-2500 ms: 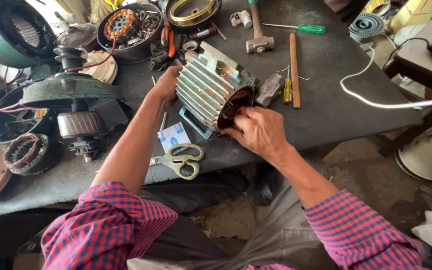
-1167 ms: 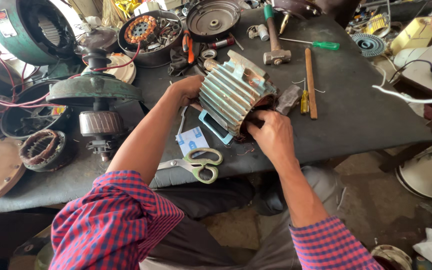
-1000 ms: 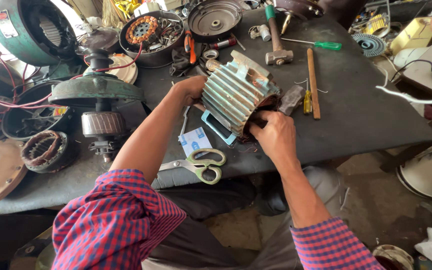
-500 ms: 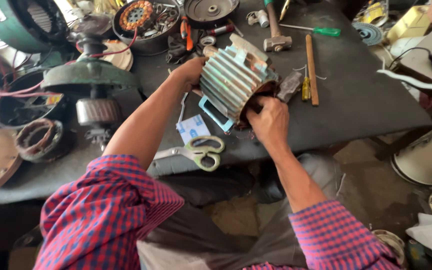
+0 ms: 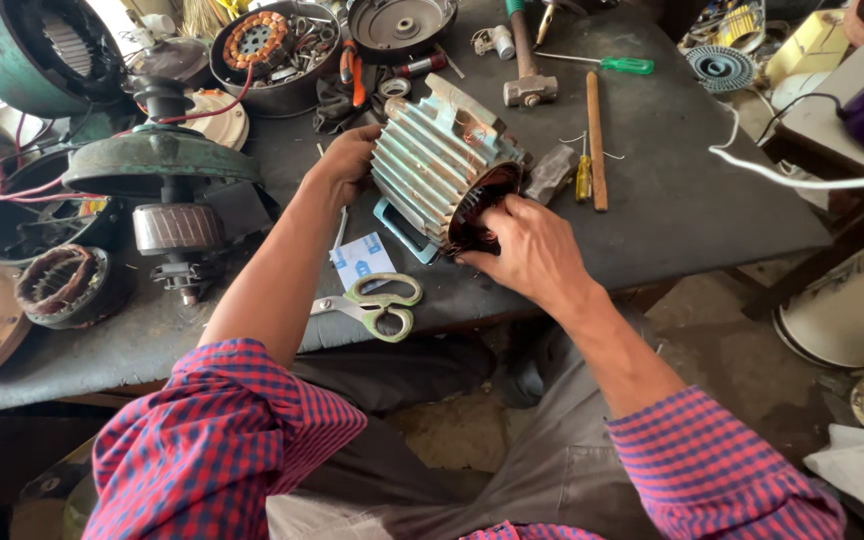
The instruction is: The person holds a disassembled electric motor housing and uses a screwdriver to adjust and inspect the copper windings inside. They rotate the housing to access different sections and continue manipulating the internal components throughout the clip.
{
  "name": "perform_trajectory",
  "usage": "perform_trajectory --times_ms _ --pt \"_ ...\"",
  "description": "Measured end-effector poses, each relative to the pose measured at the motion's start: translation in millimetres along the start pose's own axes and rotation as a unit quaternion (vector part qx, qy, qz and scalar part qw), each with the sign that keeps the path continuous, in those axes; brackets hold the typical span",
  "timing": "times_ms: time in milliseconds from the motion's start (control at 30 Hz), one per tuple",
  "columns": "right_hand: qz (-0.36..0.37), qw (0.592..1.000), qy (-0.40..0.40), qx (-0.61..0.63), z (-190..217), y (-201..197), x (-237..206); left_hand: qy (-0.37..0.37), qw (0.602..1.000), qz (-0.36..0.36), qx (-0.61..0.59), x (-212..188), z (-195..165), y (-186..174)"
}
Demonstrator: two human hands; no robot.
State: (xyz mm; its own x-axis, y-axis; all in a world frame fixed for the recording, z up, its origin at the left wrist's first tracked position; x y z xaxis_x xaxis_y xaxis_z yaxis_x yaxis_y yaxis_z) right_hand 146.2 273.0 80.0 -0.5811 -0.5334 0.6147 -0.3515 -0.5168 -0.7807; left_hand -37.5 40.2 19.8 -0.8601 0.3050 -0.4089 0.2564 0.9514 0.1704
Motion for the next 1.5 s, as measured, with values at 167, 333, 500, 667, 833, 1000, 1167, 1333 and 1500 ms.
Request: perform_trajectory --times_ms 167,333,500,667,833,1000,1167,1333,1500 --pt "-0.012 0.999 -0.010 -0.030 -4.6 4.4 -0.8 0.034 0.999 0.034 0.001 -1.5 1.9 4.0" --pt "-0.054 0.998 -0.030 -0.032 -3.9 6.5 -8.4 0.044 0.996 0.054 0.052 11.8 4.7 -1.6" --pt "-0.108 0.993 -0.039 -0.037 1.9 -0.4 -10.3 -0.009 0.993 0.008 0.117 22.2 13.0 -12.5" --pt "-0.074 0.997 0.018 0.020 3.0 -7.7 -8.3 0.043 0.997 0.059 0.040 18.2 13.6 -6.2" --pt "-0.092 0.984 0.090 0.122 3.0 -9.9 -9.9 0.020 1.000 -0.010 -0.015 6.2 20.7 -1.9" --pt "-0.123 0.973 0.147 0.129 -2.3 10.6 3.6 0.028 1.000 0.006 0.014 13.2 14.0 2.4" --pt "-0.095 0.970 0.193 0.111 -8.1 21.3 7.4 -0.055 0.985 -0.030 0.162 21.3 5.8 -8.6" --pt "-0.091 0.962 0.231 0.113 -6.2 22.7 9.5 -0.063 0.987 0.004 0.149 22.7 -4.4 -1.1" --pt "-0.110 0.952 0.252 0.132 -6.3 28.5 7.7 -0.032 0.985 -0.011 0.172 20.6 -8.0 4.4"
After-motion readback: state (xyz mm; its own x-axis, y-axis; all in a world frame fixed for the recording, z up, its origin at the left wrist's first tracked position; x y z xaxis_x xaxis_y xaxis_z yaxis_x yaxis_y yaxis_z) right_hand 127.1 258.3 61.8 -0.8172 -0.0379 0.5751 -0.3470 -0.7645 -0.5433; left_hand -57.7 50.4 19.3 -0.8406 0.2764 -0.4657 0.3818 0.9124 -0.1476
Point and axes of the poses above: each hand's wrist, its own x-axis towards the middle knuckle, its own y-axis out of the palm, z = x × y, the point moved 5 cm from there along x, towards the middle knuckle, and after that the axes turned 13 degrees about -y, right-handed, at the moved point
